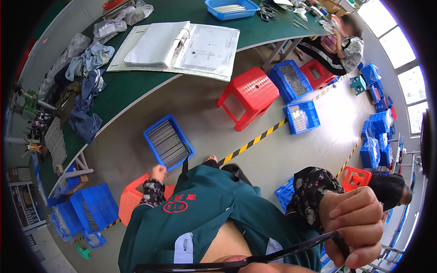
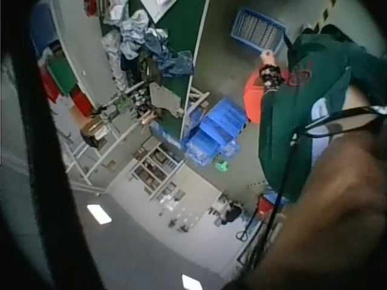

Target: The person packages small metal components by hand, transferring them from a larger plastic bag into smaller individual plastic bags, then organizes documents in a binder.

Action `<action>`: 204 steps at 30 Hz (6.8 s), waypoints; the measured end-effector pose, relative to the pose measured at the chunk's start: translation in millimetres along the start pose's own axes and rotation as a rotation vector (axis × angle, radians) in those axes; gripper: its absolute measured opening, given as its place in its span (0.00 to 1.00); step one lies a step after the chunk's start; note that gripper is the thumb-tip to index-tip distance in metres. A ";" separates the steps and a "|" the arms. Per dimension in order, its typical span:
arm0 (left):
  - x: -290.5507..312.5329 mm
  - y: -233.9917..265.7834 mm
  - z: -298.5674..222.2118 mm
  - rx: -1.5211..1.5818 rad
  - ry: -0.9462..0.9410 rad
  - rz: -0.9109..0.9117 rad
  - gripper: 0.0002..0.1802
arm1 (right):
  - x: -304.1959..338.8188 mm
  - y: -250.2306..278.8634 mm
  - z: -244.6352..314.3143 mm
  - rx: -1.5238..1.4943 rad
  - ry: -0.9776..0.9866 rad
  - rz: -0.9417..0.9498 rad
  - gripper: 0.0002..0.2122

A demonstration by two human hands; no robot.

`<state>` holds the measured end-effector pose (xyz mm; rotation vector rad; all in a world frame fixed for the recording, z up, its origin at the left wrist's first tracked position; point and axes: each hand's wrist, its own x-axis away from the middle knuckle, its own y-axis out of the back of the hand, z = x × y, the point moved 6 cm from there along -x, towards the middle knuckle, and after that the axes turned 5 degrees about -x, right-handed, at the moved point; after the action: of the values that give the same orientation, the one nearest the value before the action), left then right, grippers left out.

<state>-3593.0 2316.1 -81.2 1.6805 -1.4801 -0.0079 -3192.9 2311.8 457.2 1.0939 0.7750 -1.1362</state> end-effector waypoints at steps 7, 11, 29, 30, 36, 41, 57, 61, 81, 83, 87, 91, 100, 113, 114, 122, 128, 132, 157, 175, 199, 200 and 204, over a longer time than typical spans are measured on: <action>-130.2 1.1 -171.0 0.154 -0.085 -0.092 0.05 | -32.7 33.0 -182.6 0.117 0.013 -0.148 0.11; -172.3 -20.0 -173.5 0.158 0.027 -0.097 0.04 | -55.7 47.1 -281.5 -0.178 0.107 0.122 0.11; -308.5 8.2 -330.2 0.195 0.082 -0.162 0.05 | -134.6 25.3 -598.2 -0.590 0.120 0.146 0.15; -315.0 20.1 -348.6 0.180 -0.019 -0.201 0.05 | -134.2 19.7 -602.8 -0.613 0.080 0.162 0.15; -312.2 122.9 -408.0 -0.021 -0.413 -0.440 0.04 | 9.0 -48.8 -673.8 0.035 -0.962 -0.147 0.11; -351.0 173.0 -421.0 0.027 -0.483 -0.497 0.04 | 241.8 -121.6 -639.5 -0.198 -1.902 0.061 0.24; -255.4 215.5 -326.9 0.073 -0.591 -0.463 0.03 | 54.6 -60.3 -565.3 0.757 -1.372 0.208 0.17; -240.8 223.2 -316.8 0.137 -0.626 -0.634 0.03 | -76.9 -88.7 -563.9 0.652 -0.848 0.173 0.12; -256.7 232.9 -200.2 0.345 -0.380 -0.942 0.04 | -447.5 -373.7 -558.1 0.885 0.425 0.165 0.37; -259.2 231.9 -195.3 0.329 -0.376 -0.975 0.04 | -457.8 -383.8 -564.1 0.865 0.451 0.207 0.36; -273.7 222.7 -192.9 0.283 -0.471 -0.967 0.04 | -465.1 -375.7 -575.8 0.874 0.369 0.357 0.30; -344.0 165.3 -118.8 0.269 -0.601 -0.848 0.09 | -448.1 -347.0 -577.7 0.866 0.424 0.335 0.29; -371.6 146.9 -98.3 0.492 -0.588 -0.480 0.14 | -418.1 -294.9 -560.2 0.800 0.450 0.274 0.31; -276.2 216.0 -182.2 0.273 -0.434 -0.925 0.03 | -412.8 -303.3 -563.4 0.743 0.417 0.222 0.35; -269.2 222.9 -188.2 0.254 -0.432 -0.933 0.03 | -412.1 -304.0 -563.0 0.759 0.418 0.181 0.36; -254.6 258.0 -220.9 0.447 -0.405 -0.853 0.02 | -406.4 -302.8 -570.7 1.064 0.383 0.047 0.40; -262.9 310.2 -265.4 0.537 -0.523 -0.809 0.04 | -407.0 -300.0 -571.6 1.043 0.340 0.027 0.37; -284.0 315.2 -277.3 0.680 -0.513 -0.652 0.05 | -408.0 -308.2 -573.7 1.027 0.373 0.031 0.38; -252.1 471.8 -581.0 -0.201 -1.540 -1.208 0.07 | -415.4 -296.7 -582.2 1.047 0.385 0.010 0.29; -301.4 466.8 -756.3 -1.248 -1.207 -1.651 0.05 | -460.1 -254.2 -603.3 1.002 0.449 0.012 0.24; -122.5 385.5 -677.5 -1.283 -1.744 -1.384 0.04 | -451.4 -233.4 -616.5 1.009 0.004 0.383 0.32; -121.8 386.3 -678.4 -1.290 -1.743 -1.375 0.04 | -445.7 -216.8 -613.6 0.912 0.053 0.312 0.31; -115.8 389.1 -677.6 -1.333 -1.733 -1.387 0.04 | -386.5 -131.5 -595.6 0.575 0.038 -0.005 0.26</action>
<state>-3584.1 2840.0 509.9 0.8208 -0.2809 -2.8762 -3399.1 2991.3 588.5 1.5908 0.4845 -1.3885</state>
